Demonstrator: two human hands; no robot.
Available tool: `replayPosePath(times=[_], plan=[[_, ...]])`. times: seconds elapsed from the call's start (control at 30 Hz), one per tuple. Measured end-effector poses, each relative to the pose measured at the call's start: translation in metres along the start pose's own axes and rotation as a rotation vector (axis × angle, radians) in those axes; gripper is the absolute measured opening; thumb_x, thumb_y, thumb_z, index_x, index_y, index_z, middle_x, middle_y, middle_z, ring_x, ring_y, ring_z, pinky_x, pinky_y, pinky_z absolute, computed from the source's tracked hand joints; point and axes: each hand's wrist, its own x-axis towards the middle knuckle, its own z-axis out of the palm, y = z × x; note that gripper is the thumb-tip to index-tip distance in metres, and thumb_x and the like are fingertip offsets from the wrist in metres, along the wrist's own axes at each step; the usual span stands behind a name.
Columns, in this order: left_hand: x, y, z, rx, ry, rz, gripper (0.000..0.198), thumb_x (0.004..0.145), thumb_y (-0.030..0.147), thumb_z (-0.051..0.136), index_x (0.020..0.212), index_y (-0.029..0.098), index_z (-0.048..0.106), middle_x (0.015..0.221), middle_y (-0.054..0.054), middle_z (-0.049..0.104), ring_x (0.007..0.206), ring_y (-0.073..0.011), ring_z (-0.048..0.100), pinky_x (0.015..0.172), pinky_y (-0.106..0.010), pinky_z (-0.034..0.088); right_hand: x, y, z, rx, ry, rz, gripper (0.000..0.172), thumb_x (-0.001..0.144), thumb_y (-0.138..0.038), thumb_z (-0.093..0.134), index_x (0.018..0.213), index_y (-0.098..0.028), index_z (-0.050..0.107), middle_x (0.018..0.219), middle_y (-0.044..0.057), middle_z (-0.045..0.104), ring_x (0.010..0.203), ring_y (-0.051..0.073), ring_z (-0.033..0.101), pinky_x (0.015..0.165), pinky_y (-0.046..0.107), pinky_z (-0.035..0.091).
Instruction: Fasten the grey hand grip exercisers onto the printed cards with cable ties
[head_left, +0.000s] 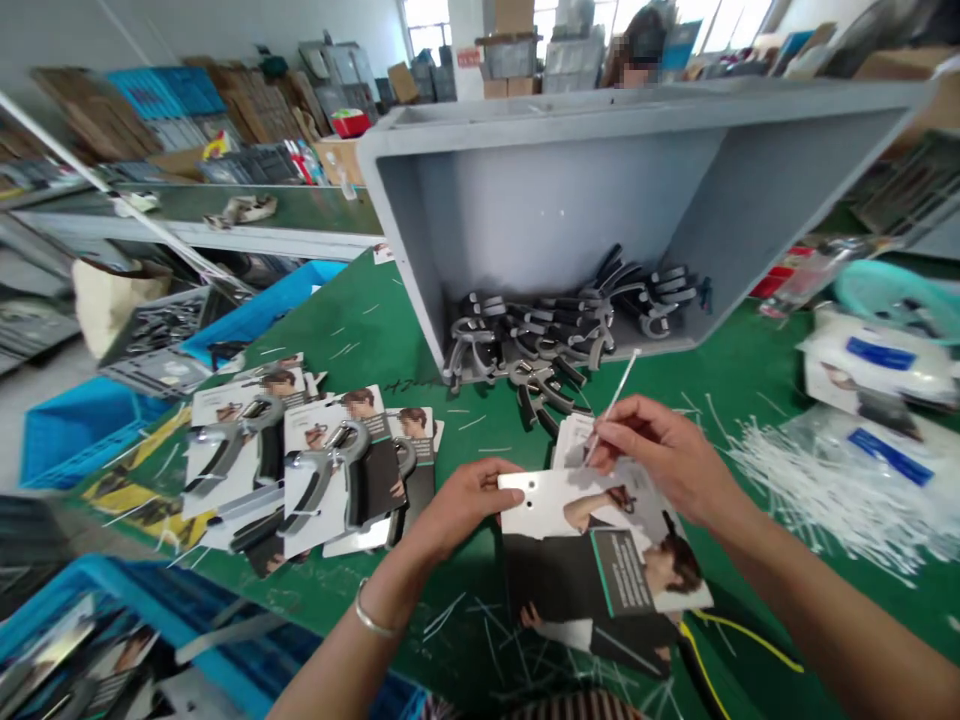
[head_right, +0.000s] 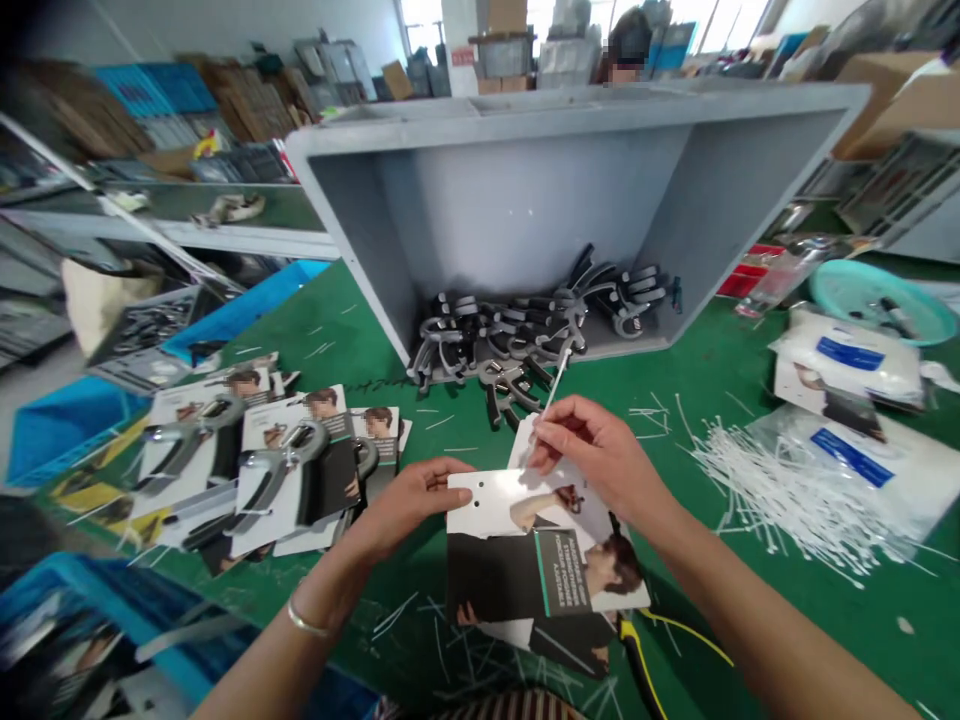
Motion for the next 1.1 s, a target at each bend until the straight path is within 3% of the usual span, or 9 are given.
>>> replayPosePath(times=[0.1,0.2,0.37,0.67,0.9,1.1], plan=[[0.005,0.001,-0.004,0.047,-0.012,0.023,0.032,0.074,0.028,0.076,0.101,0.014,0.07,0.087,-0.004,0.07,0.076,-0.0143,0.061,0.071,-0.024,0.044,0.005,0.005,0.034,-0.041,-0.033,-0.1,0.015,0.094,-0.036,0.057,0.09,-0.022,0.056,0.077,0.002,0.071,0.069,0.016,0.07,0.068,0.03,0.055],[0.007,-0.009,-0.005,0.023,0.004,0.031,0.033,0.079,0.034,0.073,0.105,0.015,0.069,0.083,-0.003,0.068,0.071,-0.0127,0.058,0.066,-0.023,0.042,0.003,0.019,0.05,-0.212,-0.002,-0.197,0.013,0.098,-0.033,0.051,0.094,-0.022,0.055,0.082,0.002,0.071,0.073,0.016,0.07,0.07,0.029,0.054],[0.002,-0.027,-0.006,-0.097,0.146,0.053,0.036,0.087,0.046,0.063,0.105,0.016,0.069,0.081,-0.002,0.066,0.069,-0.0118,0.057,0.064,-0.022,0.042,0.0,0.028,0.047,-0.458,0.004,-0.304,0.011,0.1,-0.028,0.046,0.096,-0.022,0.055,0.085,0.003,0.071,0.08,0.017,0.069,0.078,0.031,0.05],[0.014,-0.042,0.004,-0.348,0.168,0.111,0.035,0.092,0.046,0.054,0.098,0.017,0.071,0.084,-0.005,0.068,0.077,-0.0156,0.06,0.073,-0.025,0.046,0.009,0.033,0.051,-0.606,-0.192,-0.251,0.008,0.096,-0.023,0.054,0.089,-0.021,0.058,0.086,0.002,0.064,0.081,0.018,0.06,0.074,0.03,0.043],[0.022,-0.053,-0.001,-0.303,0.055,0.03,0.036,0.087,0.05,0.06,0.095,0.017,0.069,0.065,0.002,0.054,0.053,-0.009,0.042,0.051,-0.021,0.033,0.01,0.03,0.042,-0.497,-0.236,-0.218,0.011,0.092,-0.027,0.062,0.083,-0.021,0.064,0.086,0.002,0.063,0.084,0.018,0.058,0.076,0.031,0.043],[0.031,-0.063,-0.002,-0.151,0.019,-0.042,0.033,0.069,0.044,0.077,0.082,0.014,0.07,0.058,0.005,0.051,0.05,-0.0064,0.039,0.051,-0.019,0.03,0.012,0.032,0.039,-0.49,-0.276,-0.217,0.011,0.091,-0.026,0.062,0.083,-0.021,0.067,0.089,0.003,0.065,0.086,0.019,0.058,0.077,0.032,0.043]])
